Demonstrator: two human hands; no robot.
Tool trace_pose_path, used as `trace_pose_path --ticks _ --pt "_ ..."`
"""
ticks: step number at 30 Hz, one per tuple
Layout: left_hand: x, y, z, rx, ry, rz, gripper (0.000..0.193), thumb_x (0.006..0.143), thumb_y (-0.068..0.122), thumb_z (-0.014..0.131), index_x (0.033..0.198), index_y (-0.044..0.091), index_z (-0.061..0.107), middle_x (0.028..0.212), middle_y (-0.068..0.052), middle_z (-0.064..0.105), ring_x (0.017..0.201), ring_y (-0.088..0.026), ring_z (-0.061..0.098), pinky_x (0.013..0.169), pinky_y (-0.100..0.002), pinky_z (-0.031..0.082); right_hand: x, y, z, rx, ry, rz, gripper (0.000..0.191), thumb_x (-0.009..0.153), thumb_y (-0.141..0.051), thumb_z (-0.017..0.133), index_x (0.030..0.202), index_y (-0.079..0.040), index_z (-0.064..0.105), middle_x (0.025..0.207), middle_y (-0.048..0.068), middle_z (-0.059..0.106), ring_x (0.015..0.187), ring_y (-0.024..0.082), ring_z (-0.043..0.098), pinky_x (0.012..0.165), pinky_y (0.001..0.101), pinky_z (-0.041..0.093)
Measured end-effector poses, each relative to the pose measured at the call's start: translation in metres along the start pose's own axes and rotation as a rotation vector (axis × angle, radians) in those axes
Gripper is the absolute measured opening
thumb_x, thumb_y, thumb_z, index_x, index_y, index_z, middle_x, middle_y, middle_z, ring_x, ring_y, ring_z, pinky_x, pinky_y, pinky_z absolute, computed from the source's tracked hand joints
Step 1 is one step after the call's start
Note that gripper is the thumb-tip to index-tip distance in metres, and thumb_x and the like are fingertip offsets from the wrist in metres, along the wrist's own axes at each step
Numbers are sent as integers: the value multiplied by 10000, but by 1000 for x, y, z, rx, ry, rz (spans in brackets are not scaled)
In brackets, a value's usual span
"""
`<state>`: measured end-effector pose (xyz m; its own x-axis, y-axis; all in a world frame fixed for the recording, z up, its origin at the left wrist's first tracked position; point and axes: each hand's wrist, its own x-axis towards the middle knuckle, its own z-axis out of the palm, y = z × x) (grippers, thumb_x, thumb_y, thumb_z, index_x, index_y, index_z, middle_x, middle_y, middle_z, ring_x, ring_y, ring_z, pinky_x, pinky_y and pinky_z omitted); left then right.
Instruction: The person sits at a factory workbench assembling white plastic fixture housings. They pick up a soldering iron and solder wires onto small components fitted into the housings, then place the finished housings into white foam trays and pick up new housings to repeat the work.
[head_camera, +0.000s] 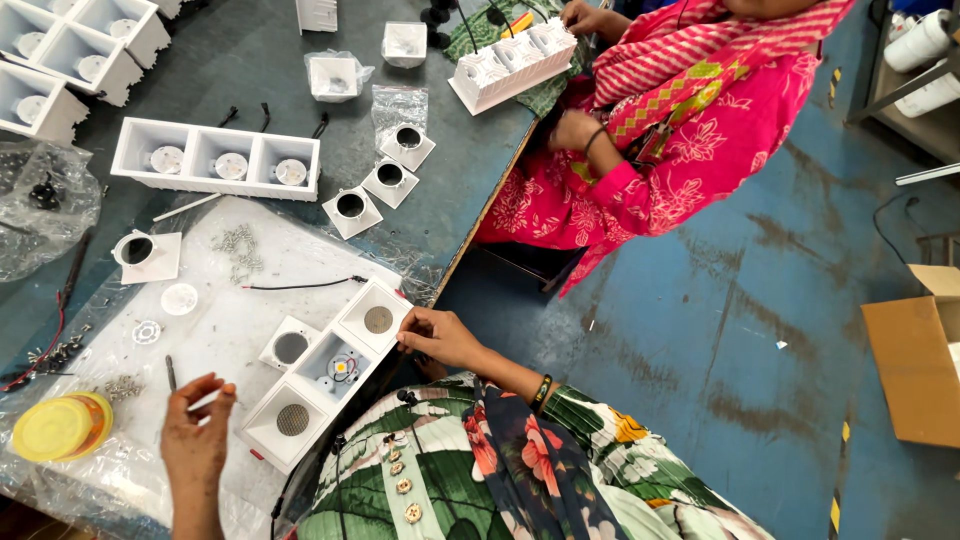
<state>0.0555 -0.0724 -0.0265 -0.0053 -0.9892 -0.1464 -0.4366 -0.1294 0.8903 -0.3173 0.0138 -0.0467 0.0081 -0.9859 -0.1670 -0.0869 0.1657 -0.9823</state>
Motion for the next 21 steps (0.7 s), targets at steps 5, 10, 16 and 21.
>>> trace_pose_path --ticks 5,10,16,21 --pt "-19 -5 30 123 -48 -8 420 951 323 745 1277 71 666 1197 -97 707 1043 -222 660 853 -352 546 0 4 -1 3 1 -12 147 993 -175 690 1028 -33 671 863 38 752 790 82 713 732 251 565" --pt "-30 3 36 228 -62 14 449 931 434 716 1225 94 710 1208 -106 714 1112 -283 657 945 -383 497 1 3 -2 11 -13 -19 154 997 -181 684 1029 -32 663 867 38 754 789 84 715 735 250 569" --pt "-35 18 35 209 -68 -3 407 964 419 708 1169 69 740 1151 -103 723 1049 -249 684 877 -363 513 2 1 -3 17 -26 -13 160 1002 -189 681 1030 -33 664 862 40 756 784 84 718 721 249 565" --pt "-38 18 36 219 -30 37 362 965 368 715 1118 42 748 1075 -100 720 953 -229 687 772 -354 516 1 1 -2 13 -29 -21 156 1003 -184 682 1031 -31 666 871 38 756 780 82 709 719 250 564"
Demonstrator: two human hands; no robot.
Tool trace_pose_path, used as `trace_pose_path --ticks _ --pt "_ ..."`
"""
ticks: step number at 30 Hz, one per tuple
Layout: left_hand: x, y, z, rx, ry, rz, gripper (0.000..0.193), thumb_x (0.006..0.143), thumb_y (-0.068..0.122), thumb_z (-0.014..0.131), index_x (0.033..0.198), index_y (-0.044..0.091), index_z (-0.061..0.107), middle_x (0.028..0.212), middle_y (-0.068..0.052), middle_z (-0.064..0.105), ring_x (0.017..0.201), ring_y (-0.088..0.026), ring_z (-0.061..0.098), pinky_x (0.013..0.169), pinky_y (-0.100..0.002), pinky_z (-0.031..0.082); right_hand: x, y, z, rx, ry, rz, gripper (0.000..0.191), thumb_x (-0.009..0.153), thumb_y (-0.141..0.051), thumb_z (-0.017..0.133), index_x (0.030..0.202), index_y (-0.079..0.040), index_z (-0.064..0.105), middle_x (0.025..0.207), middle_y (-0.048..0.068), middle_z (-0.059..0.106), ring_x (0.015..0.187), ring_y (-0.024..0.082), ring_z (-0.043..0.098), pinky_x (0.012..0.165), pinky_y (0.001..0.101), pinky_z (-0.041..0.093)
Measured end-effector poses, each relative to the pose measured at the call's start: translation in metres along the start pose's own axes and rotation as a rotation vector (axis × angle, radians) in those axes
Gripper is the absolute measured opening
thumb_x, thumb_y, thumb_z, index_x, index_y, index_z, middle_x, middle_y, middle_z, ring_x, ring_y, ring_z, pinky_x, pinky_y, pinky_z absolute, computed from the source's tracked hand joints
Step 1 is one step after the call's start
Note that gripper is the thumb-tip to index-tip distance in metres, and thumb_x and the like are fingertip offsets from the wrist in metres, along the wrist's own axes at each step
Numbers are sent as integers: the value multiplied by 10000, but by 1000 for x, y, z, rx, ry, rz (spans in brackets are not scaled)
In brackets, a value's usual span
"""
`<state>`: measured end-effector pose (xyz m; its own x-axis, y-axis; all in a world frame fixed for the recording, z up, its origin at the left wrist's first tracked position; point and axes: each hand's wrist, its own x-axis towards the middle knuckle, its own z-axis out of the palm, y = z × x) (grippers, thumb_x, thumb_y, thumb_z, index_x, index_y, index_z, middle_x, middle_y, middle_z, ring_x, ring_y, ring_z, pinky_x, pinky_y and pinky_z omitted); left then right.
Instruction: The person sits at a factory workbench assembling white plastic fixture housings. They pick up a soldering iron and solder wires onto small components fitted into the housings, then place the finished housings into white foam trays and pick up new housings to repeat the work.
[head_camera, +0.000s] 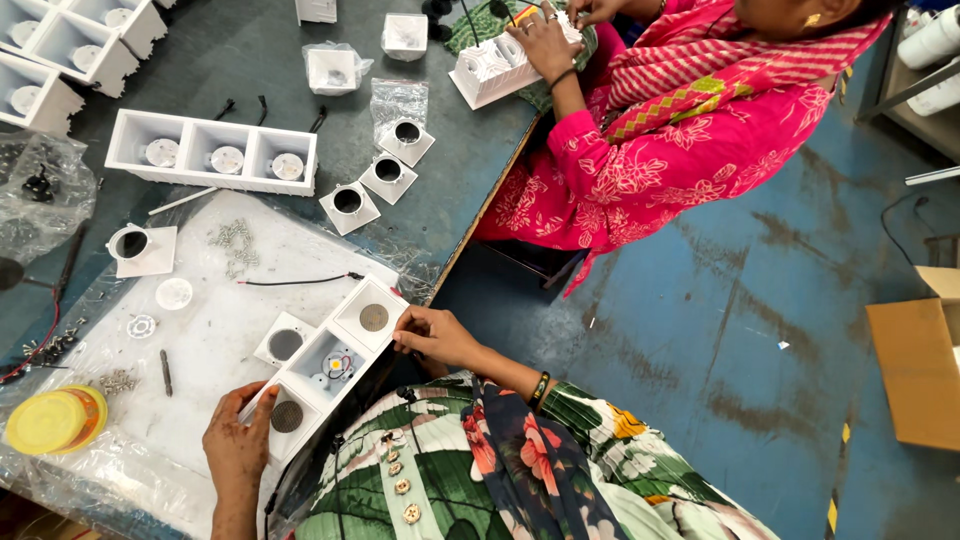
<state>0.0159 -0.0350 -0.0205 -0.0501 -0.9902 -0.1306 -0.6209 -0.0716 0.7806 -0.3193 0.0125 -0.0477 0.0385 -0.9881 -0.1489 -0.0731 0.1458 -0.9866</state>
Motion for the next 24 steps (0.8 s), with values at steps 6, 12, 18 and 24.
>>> trace_pose_path --ticks 6,12,18,24 --pt "0 -8 -1 31 24 -2 324 970 333 739 1085 31 750 1037 -102 713 892 -234 665 737 -352 507 -1 0 2 14 -13 -5 153 1004 -181 684 1033 -32 668 874 40 757 795 82 713 733 249 568" --pt "-5 -11 1 12 86 50 284 955 301 784 1104 60 761 1071 -105 703 956 -229 653 790 -345 502 -2 -1 -2 5 -42 -23 164 992 -186 689 1039 -30 667 846 28 743 786 70 707 727 241 561" --pt "-11 -9 17 -171 211 -8 524 890 284 823 1296 23 619 1217 -100 658 1049 -209 622 830 -334 509 -7 2 -24 -56 57 -4 196 982 -213 708 965 -19 681 734 22 709 678 55 668 616 223 510" --pt "-20 -19 30 -400 231 -82 488 1007 216 760 1379 -25 557 1247 -148 702 1146 -191 594 1010 -317 436 8 12 -56 52 146 35 258 1004 -267 697 955 -16 669 731 19 692 684 56 649 611 219 472"
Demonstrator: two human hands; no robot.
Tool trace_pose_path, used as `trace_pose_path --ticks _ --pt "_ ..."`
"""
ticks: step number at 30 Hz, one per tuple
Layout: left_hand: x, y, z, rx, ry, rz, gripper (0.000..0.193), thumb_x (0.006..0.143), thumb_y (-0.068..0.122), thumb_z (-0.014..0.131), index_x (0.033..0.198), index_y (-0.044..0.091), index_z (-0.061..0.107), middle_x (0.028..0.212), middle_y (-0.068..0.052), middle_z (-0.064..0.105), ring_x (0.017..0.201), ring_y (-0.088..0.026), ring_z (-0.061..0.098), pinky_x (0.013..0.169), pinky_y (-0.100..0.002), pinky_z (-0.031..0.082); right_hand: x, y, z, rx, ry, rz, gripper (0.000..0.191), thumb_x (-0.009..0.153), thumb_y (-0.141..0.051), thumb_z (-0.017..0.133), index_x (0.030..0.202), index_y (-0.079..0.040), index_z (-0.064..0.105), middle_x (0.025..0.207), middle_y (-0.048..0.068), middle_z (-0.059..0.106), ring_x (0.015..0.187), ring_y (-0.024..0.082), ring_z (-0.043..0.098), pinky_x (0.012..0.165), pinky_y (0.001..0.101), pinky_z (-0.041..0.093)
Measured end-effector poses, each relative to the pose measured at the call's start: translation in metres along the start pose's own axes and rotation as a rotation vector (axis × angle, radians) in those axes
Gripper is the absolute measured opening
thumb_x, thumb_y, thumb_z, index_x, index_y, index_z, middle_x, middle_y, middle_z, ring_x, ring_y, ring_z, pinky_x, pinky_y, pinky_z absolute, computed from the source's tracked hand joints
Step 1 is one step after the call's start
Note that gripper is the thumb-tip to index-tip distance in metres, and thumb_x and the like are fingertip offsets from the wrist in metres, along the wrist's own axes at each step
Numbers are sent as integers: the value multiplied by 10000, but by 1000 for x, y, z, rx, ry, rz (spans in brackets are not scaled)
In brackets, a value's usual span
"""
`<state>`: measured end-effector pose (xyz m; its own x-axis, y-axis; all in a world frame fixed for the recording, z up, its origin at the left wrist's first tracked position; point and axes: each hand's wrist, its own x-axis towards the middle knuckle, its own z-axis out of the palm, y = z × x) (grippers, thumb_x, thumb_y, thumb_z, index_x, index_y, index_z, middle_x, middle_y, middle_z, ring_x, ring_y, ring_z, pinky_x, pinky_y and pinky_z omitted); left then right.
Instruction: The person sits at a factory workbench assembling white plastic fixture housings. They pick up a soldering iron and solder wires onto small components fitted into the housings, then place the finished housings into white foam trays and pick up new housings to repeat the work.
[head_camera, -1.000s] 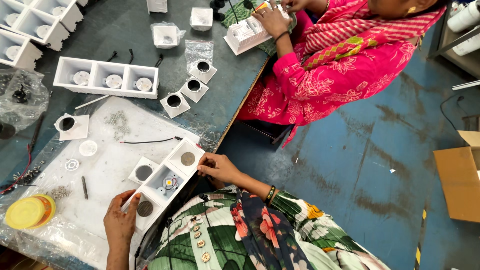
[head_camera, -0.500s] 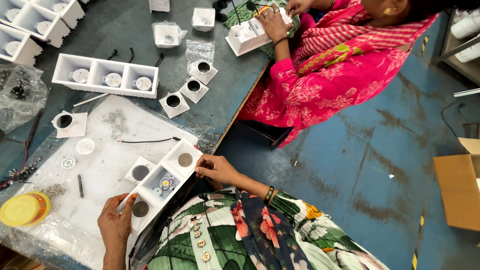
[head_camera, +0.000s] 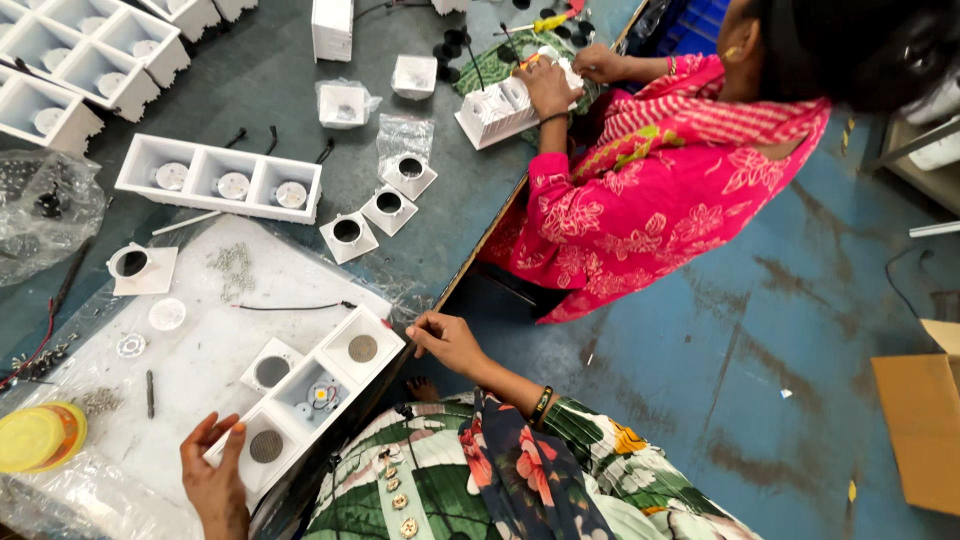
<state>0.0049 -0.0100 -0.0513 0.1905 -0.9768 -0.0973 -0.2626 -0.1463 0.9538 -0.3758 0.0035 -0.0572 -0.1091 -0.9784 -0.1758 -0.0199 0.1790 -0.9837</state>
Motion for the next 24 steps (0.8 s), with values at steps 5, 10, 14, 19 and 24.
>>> trace_pose_path --ticks 5,10,14,19,24 --pt "-6 -9 19 -432 47 2 506 1009 218 726 1402 20 478 1311 -146 683 1223 -181 634 1113 -352 482 22 2 -19 -60 -38 47 282 996 -312 683 1029 -33 657 825 26 718 733 71 684 640 228 509" --pt "17 -18 38 -140 24 10 507 998 176 750 1371 -73 513 1277 -224 688 1263 -243 626 1132 -422 464 57 19 -33 -185 -183 29 323 996 -345 668 1124 -48 662 898 33 731 753 94 687 670 256 527" --pt "45 -17 64 -78 10 -35 519 1001 198 735 1363 -92 502 1260 -226 684 1260 -254 630 1122 -429 473 90 33 -45 -258 -344 16 395 1010 -398 642 1176 -39 654 948 74 738 789 124 700 739 297 562" --pt "75 -9 94 -77 7 -125 536 1007 230 708 1371 -96 490 1273 -234 672 1264 -265 625 1118 -433 475 117 33 -54 -378 -520 30 557 1006 -532 548 1281 -49 580 1025 117 729 834 198 732 783 351 563" --pt "87 -7 98 -123 3 -163 555 1012 262 682 1380 -100 478 1286 -242 659 1268 -276 619 1114 -438 476 122 23 -48 -571 -529 -25 695 980 -649 504 1317 -42 547 1005 168 730 900 323 714 785 420 545"
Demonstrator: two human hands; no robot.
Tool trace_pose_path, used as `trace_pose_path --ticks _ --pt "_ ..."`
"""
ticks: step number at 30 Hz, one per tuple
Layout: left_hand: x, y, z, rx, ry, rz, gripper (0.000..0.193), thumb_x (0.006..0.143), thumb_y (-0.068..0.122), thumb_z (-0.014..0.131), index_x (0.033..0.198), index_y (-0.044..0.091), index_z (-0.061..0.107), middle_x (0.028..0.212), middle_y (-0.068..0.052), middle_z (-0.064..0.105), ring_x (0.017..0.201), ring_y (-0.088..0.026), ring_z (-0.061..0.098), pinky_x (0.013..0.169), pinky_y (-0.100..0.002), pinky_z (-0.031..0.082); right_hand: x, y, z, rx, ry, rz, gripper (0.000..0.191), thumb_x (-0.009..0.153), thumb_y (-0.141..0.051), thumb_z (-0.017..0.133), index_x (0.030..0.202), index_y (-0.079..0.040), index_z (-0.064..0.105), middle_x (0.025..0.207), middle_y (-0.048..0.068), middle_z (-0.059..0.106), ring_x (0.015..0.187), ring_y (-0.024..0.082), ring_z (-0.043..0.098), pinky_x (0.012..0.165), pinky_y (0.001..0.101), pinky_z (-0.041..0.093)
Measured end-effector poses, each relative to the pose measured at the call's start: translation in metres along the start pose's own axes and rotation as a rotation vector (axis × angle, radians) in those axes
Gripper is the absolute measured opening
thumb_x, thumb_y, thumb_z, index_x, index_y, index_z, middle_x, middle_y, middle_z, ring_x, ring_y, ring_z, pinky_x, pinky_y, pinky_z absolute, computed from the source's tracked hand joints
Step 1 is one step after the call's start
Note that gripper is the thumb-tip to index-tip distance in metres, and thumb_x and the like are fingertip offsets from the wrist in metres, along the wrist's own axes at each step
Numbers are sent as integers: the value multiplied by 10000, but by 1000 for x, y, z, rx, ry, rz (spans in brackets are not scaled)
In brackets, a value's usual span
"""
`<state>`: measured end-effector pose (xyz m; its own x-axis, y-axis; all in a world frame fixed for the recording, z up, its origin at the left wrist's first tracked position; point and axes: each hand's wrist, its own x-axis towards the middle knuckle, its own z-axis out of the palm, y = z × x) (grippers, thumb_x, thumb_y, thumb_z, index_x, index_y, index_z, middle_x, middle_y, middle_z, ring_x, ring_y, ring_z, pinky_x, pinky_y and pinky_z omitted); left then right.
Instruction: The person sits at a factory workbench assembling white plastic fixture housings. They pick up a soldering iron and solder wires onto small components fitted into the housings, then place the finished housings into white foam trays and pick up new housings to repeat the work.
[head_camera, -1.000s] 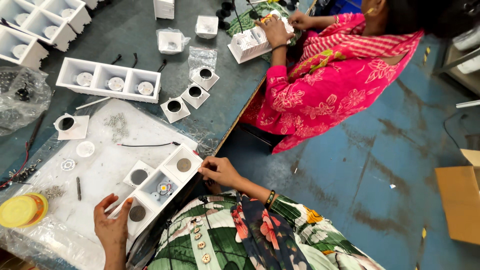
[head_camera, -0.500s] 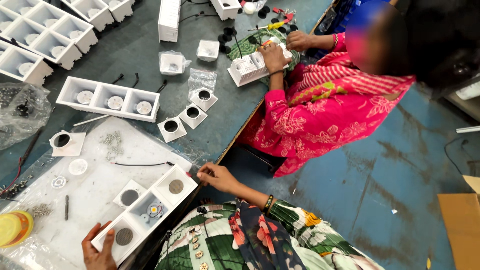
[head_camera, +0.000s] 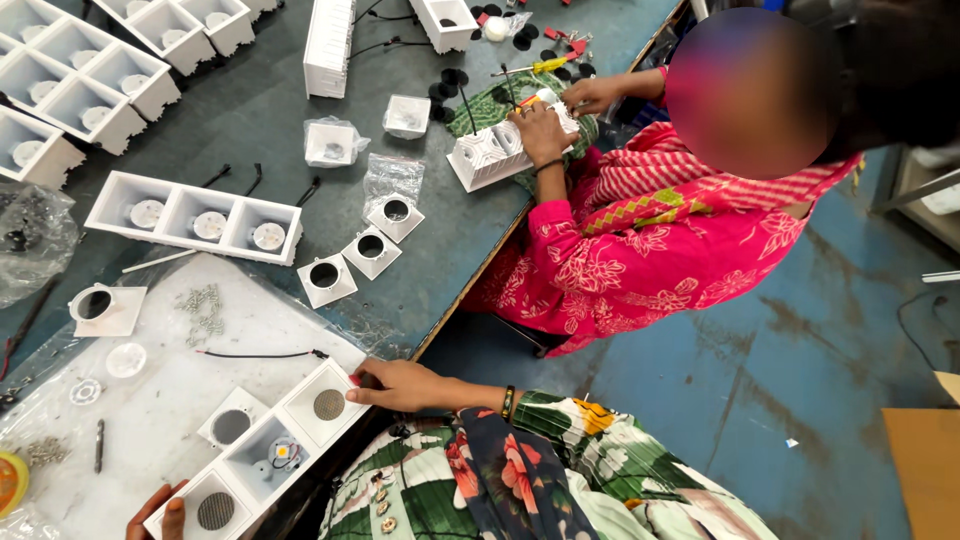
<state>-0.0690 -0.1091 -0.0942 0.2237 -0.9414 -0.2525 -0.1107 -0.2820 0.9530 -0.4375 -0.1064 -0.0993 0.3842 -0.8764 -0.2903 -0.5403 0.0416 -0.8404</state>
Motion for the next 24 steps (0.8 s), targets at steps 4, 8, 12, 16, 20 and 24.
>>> trace_pose_path --ticks 4,8,12,16,20,24 --pt "-2 2 -6 -40 -9 -9 572 1016 288 660 1387 -104 469 1297 -249 649 1271 -285 615 1110 -442 478 -6 -12 2 -21 16 12 750 948 -695 469 1347 -64 537 997 165 727 895 340 707 769 442 539" --pt "-9 4 -9 -76 -26 -19 590 1021 313 639 1394 -107 459 1307 -255 639 1274 -293 611 1107 -445 479 -12 -17 5 15 23 65 757 948 -714 433 1363 -90 532 1004 158 727 877 344 712 764 448 538" --pt "-7 -4 -16 -116 -37 -24 609 1025 339 618 1401 -110 449 1318 -262 629 1277 -302 607 1103 -449 480 -10 -18 12 0 59 126 750 947 -732 396 1345 -120 567 1004 155 733 865 356 716 764 451 541" --pt "-13 -13 -30 -160 -49 -26 629 1029 364 597 1408 -114 440 1328 -268 619 1280 -311 602 1100 -453 482 -4 -25 26 19 156 131 734 947 -742 410 1255 -119 646 1003 152 748 897 357 721 778 452 543" --pt "-20 -17 -39 -195 -63 -28 650 1034 390 576 1414 -117 430 1339 -275 609 1283 -319 598 1097 -456 483 0 -28 35 40 141 223 702 956 -707 393 1274 -140 657 859 183 740 838 350 730 757 455 533" --pt "-26 -16 -46 -212 -81 -33 672 1038 415 554 1421 -121 421 1350 -282 599 1286 -328 594 1093 -460 484 4 -21 43 63 197 162 669 965 -686 410 1240 -144 690 881 160 739 863 333 723 746 437 535"
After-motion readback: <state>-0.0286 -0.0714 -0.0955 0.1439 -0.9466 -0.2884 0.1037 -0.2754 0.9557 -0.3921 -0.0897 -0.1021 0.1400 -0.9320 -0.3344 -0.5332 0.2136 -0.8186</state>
